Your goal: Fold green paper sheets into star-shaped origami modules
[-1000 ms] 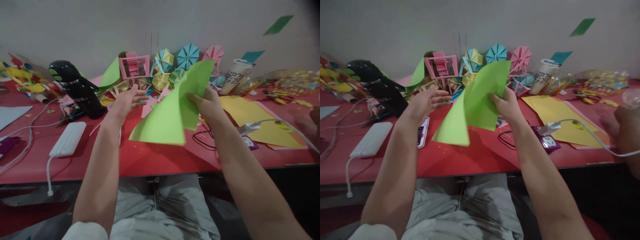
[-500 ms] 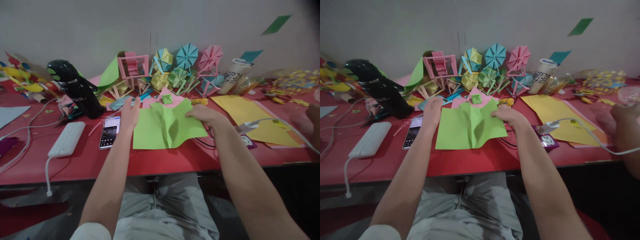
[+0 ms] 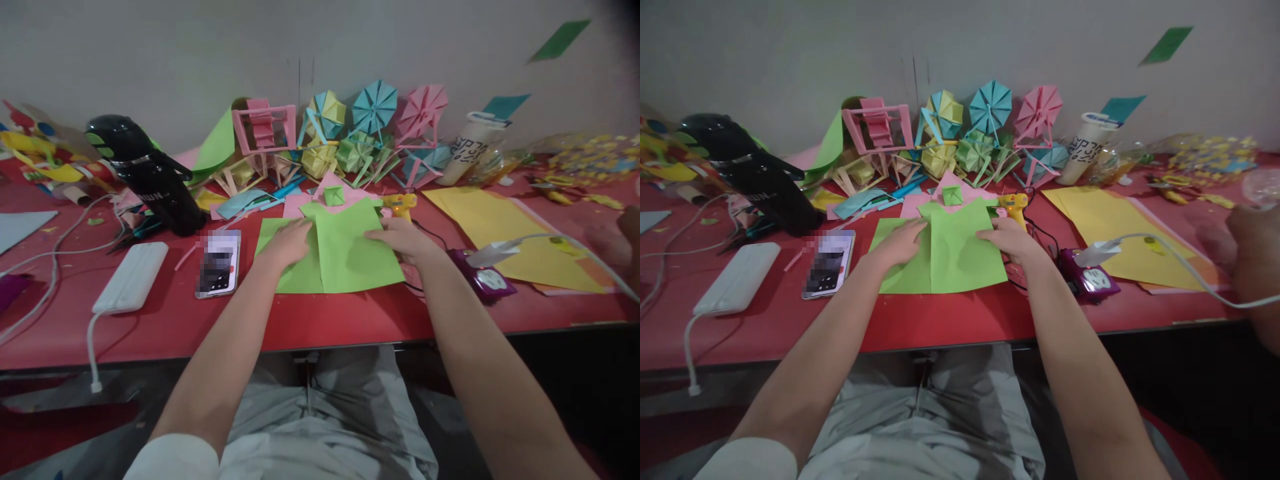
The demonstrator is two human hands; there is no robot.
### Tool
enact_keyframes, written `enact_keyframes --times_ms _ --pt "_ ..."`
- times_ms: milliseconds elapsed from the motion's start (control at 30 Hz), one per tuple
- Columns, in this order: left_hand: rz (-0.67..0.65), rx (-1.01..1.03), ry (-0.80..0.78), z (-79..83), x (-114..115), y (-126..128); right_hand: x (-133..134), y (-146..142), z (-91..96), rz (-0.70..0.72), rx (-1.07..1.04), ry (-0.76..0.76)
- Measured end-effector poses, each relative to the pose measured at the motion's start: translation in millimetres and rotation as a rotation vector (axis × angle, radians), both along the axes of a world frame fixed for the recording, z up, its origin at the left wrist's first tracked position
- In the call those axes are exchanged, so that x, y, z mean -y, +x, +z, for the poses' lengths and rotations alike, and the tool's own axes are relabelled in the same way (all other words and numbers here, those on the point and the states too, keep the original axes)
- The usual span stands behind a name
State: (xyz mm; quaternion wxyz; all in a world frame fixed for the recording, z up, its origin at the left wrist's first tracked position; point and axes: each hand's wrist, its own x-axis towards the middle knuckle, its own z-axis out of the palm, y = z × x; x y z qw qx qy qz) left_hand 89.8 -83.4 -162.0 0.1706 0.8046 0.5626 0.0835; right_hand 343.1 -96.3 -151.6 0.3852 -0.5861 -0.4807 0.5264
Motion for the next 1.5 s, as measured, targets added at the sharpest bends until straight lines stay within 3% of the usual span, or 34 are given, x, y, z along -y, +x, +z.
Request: enact_keyframes --times_ms 167,333,633,1033,1267,1500 --pt "0.012 -0.034 0.025 3.7 3 0 0 -2 -8.4 0.043 0.112 0.159" --pt "0.077 -0.045 0.122 9.4 8 8 -4 -4 -14.3 -0.005 0.476 0.335" --pt "0.044 -0.025 0.094 3.9 10 14 2 -14 -14.0 -0.090 0.676 0.436" --pt "0.096 -0.044 0.117 -6.8 6 14 0 -14 -18.8 -0.116 0.788 0.442" --pt "0.104 -0.088 0.071 -5.0 3 15 -1 -16 -17.8 -0.134 0.865 0.419" --pt "0.104 -0.099 0.038 -0.4 1 13 0 -18 -16.2 -0.121 1.072 0.345"
